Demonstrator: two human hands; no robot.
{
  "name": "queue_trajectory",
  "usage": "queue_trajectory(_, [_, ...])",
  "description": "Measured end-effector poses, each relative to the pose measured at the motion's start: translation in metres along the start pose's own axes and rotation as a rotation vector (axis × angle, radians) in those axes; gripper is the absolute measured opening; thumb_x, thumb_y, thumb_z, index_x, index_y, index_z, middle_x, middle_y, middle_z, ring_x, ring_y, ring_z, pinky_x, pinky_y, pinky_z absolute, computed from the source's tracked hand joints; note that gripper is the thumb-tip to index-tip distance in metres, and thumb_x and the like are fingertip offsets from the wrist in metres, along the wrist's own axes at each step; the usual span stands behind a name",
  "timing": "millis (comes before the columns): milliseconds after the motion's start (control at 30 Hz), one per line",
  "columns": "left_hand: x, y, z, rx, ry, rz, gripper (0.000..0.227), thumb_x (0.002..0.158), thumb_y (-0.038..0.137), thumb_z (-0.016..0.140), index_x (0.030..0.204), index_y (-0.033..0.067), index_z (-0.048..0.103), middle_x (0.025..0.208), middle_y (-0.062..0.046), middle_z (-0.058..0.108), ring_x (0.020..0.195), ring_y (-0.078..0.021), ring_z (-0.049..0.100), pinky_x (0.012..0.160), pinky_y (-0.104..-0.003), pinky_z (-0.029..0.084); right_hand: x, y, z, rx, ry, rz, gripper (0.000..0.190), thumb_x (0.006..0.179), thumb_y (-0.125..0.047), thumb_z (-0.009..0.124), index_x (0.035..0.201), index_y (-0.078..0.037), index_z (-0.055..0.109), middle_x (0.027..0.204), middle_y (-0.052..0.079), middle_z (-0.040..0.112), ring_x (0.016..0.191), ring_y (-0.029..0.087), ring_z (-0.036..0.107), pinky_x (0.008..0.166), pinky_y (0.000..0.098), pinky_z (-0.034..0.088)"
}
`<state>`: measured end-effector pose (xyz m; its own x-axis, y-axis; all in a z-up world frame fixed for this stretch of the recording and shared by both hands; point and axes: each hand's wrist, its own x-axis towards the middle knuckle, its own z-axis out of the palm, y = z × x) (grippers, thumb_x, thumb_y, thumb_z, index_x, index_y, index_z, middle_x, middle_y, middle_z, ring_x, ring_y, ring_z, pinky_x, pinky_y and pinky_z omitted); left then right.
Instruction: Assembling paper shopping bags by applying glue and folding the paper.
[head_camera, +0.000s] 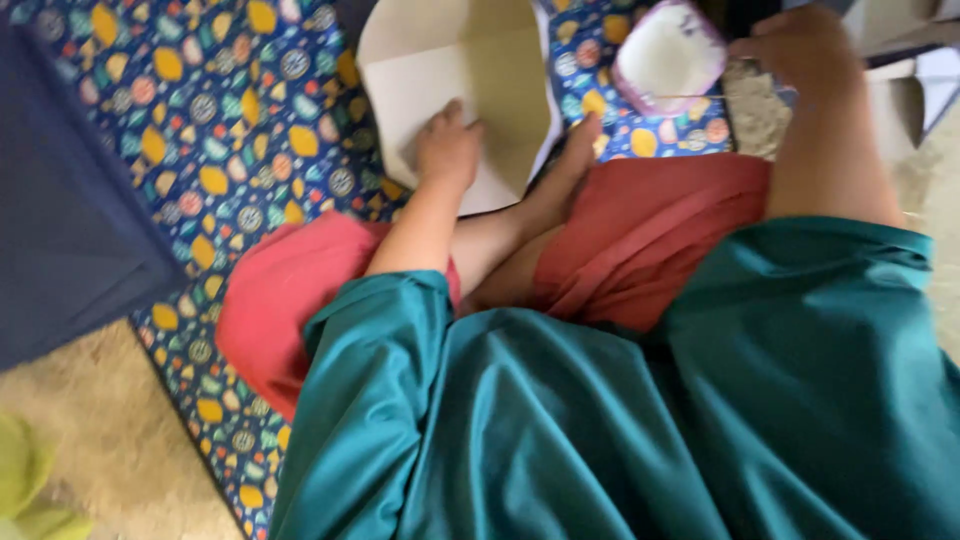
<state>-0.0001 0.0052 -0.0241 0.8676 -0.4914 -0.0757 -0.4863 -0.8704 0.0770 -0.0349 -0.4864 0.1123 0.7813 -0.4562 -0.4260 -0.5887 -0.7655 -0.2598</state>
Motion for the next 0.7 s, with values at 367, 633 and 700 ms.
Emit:
queue_trajectory(367, [-0.023,-0.021,-0.137,-0.138,0.359,0.082,0.042,0.080,0.012,0.079,0.122,0.0133,0.073,0.132,-0.017,0.061,0.119,-0.0363,0.058,0.087,-0.054,0.052,0.007,-0.035,0.031,-0.202,-0.419,0.138,0.042,0.087,-0.028,0.088,0.111,0.005,0.078,0.109,0.017,0.079,0.089,0.031,0.074,0.077,0.0466,0.057])
queue_trajectory(633, [-0.050,-0.104,-0.069,-0.881,0.256,-0.672,0.091,0.091,0.031,0.088,0.158,0.0077,0.031,0.163,-0.019,0.036,0.150,-0.0342,0.039,0.123,-0.045,0.034,-0.011,-0.082,0.019,-0.592,-0.218,-0.031,0.078,0.085,-0.046,0.084,0.148,-0.007,0.057,0.136,0.021,0.066,0.121,0.052,0.061,0.087,0.0631,0.057])
queue_trajectory(700, [-0.042,-0.108,-0.045,-0.956,0.178,-0.754,0.093,0.086,0.043,0.085,0.156,0.0042,0.038,0.165,-0.017,0.019,0.150,-0.0256,0.039,0.122,-0.032,0.033,-0.012,-0.079,0.016,-0.559,-0.200,-0.076,0.064,0.100,-0.048,0.065,0.155,-0.018,0.049,0.145,0.018,0.059,0.127,0.049,0.056,0.091,0.0649,0.052])
